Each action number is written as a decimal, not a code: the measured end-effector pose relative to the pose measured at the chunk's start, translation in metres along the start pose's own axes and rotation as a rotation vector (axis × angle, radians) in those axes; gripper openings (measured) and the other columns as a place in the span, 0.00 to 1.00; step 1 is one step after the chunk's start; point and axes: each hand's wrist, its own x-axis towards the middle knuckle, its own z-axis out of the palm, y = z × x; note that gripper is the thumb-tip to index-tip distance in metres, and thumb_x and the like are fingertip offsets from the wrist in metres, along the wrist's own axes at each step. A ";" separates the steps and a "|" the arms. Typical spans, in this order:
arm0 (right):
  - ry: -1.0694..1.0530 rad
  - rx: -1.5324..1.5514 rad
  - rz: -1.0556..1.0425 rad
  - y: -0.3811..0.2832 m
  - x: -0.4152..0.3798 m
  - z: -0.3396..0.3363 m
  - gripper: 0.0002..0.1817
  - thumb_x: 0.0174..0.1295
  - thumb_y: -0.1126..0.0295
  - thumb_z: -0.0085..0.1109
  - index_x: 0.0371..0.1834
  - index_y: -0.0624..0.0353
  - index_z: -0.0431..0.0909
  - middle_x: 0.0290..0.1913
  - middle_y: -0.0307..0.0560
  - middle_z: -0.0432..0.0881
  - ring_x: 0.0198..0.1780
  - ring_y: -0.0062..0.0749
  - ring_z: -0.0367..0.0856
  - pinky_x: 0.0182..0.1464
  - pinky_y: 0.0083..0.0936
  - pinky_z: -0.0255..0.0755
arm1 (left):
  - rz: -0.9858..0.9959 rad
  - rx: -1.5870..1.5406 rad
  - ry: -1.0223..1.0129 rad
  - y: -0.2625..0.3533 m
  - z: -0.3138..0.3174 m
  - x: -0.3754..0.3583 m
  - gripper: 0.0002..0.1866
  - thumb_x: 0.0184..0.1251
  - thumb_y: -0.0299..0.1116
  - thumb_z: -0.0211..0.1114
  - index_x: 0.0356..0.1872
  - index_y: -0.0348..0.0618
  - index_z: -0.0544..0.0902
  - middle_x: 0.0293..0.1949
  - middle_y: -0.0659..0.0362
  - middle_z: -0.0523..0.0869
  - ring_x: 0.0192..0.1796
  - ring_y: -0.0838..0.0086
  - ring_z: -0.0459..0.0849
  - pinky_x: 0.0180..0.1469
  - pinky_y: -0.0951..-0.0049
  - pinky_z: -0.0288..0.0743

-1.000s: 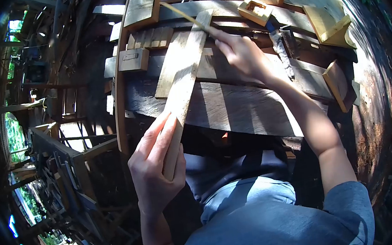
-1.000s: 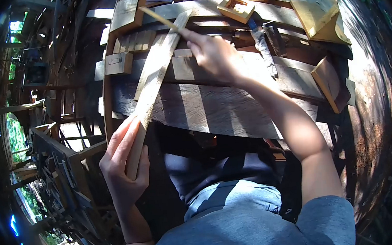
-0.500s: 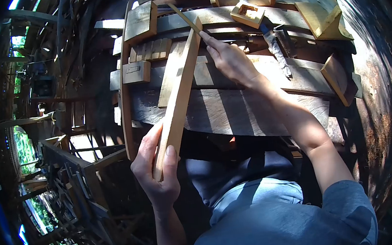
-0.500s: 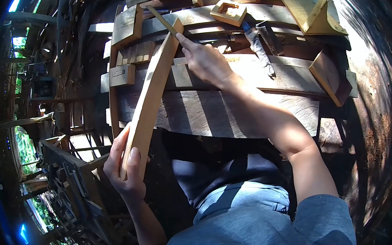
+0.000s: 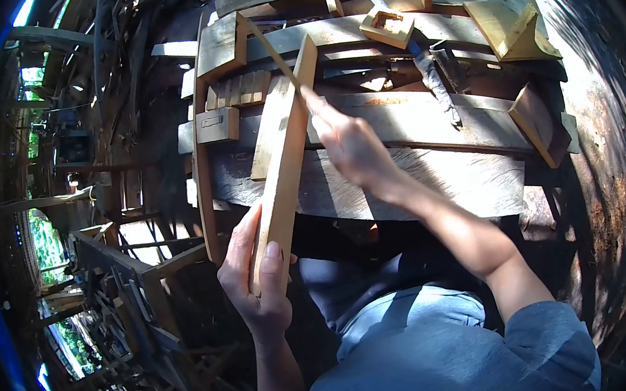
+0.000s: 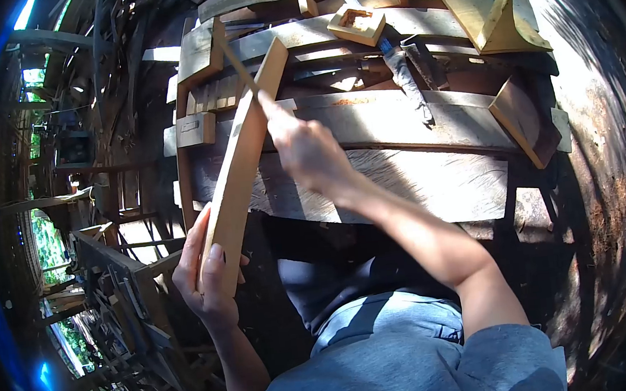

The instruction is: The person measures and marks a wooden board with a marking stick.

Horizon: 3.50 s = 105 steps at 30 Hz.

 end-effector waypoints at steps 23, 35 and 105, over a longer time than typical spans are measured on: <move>0.025 0.203 0.156 -0.025 -0.013 0.010 0.24 0.75 0.68 0.45 0.73 0.56 0.64 0.62 0.63 0.75 0.62 0.57 0.73 0.60 0.42 0.74 | -0.033 -0.112 -0.055 0.003 -0.005 0.003 0.27 0.66 0.33 0.56 0.62 0.26 0.75 0.46 0.48 0.84 0.30 0.77 0.82 0.31 0.79 0.79; -0.064 0.019 0.146 -0.022 -0.015 0.001 0.25 0.75 0.64 0.43 0.75 0.48 0.62 0.38 0.69 0.82 0.41 0.61 0.84 0.41 0.51 0.77 | -0.046 -0.079 -0.034 0.002 -0.006 0.004 0.26 0.66 0.33 0.55 0.62 0.27 0.76 0.44 0.50 0.85 0.33 0.78 0.83 0.31 0.80 0.80; -0.147 -0.160 0.257 -0.010 0.039 -0.014 0.24 0.76 0.63 0.44 0.74 0.55 0.64 0.42 0.70 0.83 0.40 0.53 0.87 0.44 0.41 0.77 | 0.122 0.013 -0.099 -0.002 -0.023 0.014 0.23 0.63 0.28 0.56 0.58 0.25 0.78 0.51 0.40 0.85 0.55 0.60 0.84 0.61 0.65 0.73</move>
